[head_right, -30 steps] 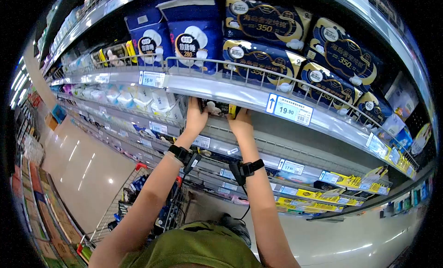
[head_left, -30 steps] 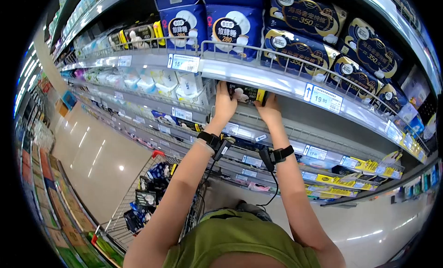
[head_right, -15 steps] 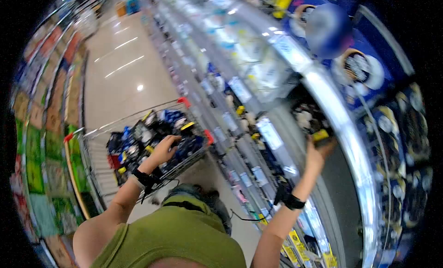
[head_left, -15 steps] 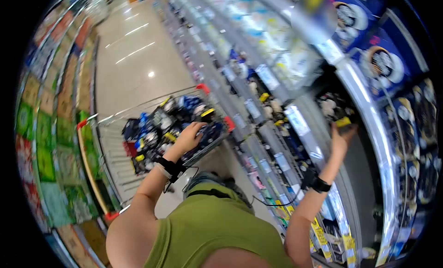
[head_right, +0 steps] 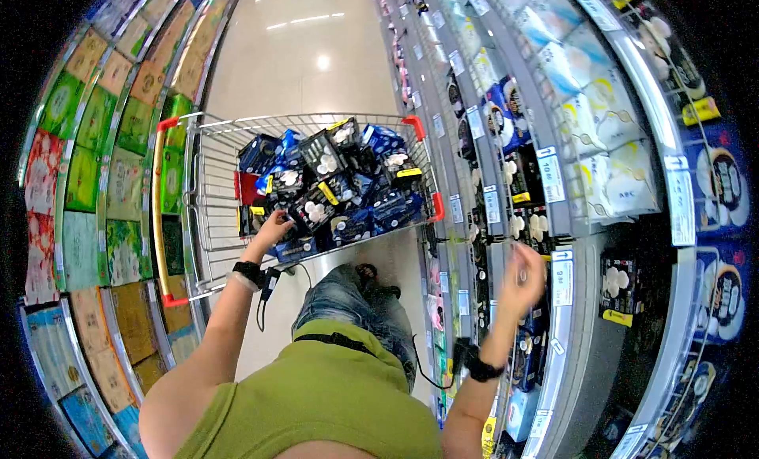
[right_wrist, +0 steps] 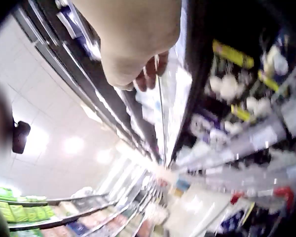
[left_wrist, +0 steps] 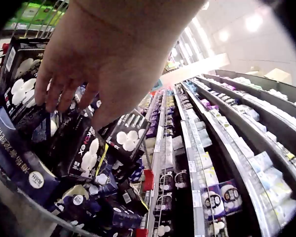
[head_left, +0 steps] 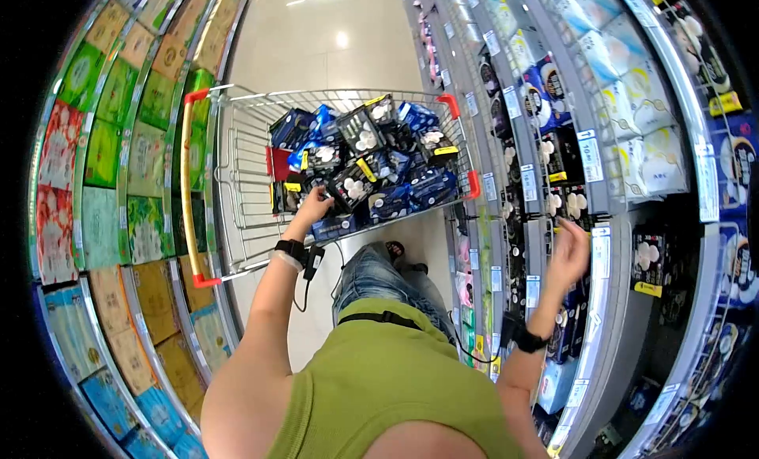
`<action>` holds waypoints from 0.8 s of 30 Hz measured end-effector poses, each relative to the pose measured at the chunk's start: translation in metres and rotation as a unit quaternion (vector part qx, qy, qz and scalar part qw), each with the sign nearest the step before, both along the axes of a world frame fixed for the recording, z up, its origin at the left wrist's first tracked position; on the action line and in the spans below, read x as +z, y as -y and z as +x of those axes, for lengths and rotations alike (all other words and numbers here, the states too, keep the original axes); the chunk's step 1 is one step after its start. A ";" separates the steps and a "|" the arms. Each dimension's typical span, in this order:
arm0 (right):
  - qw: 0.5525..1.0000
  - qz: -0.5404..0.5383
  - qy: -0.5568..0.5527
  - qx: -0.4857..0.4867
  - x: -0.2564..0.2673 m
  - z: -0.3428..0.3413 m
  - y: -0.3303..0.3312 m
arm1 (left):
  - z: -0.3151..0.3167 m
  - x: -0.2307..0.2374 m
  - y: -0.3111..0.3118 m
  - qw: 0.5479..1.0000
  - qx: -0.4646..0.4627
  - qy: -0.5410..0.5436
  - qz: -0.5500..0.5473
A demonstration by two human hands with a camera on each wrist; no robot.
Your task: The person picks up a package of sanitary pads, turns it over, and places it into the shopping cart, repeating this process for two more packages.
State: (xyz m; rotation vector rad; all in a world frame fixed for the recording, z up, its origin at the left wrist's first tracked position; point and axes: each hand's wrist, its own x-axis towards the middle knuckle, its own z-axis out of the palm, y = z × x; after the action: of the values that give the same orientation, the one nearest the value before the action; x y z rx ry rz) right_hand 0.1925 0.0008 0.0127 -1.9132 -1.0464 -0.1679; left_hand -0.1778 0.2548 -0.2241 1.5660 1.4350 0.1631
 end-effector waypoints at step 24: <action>0.724 -0.262 -0.623 0.142 -0.200 -0.121 -0.128 | 0.066 0.050 0.079 0.961 0.110 0.254 -0.023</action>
State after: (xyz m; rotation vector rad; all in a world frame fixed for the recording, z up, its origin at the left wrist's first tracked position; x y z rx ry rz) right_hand 0.0716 0.1284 -0.1873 -1.6795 -0.3784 1.5438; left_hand -0.1116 0.1759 -0.1740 1.2068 1.1844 0.6144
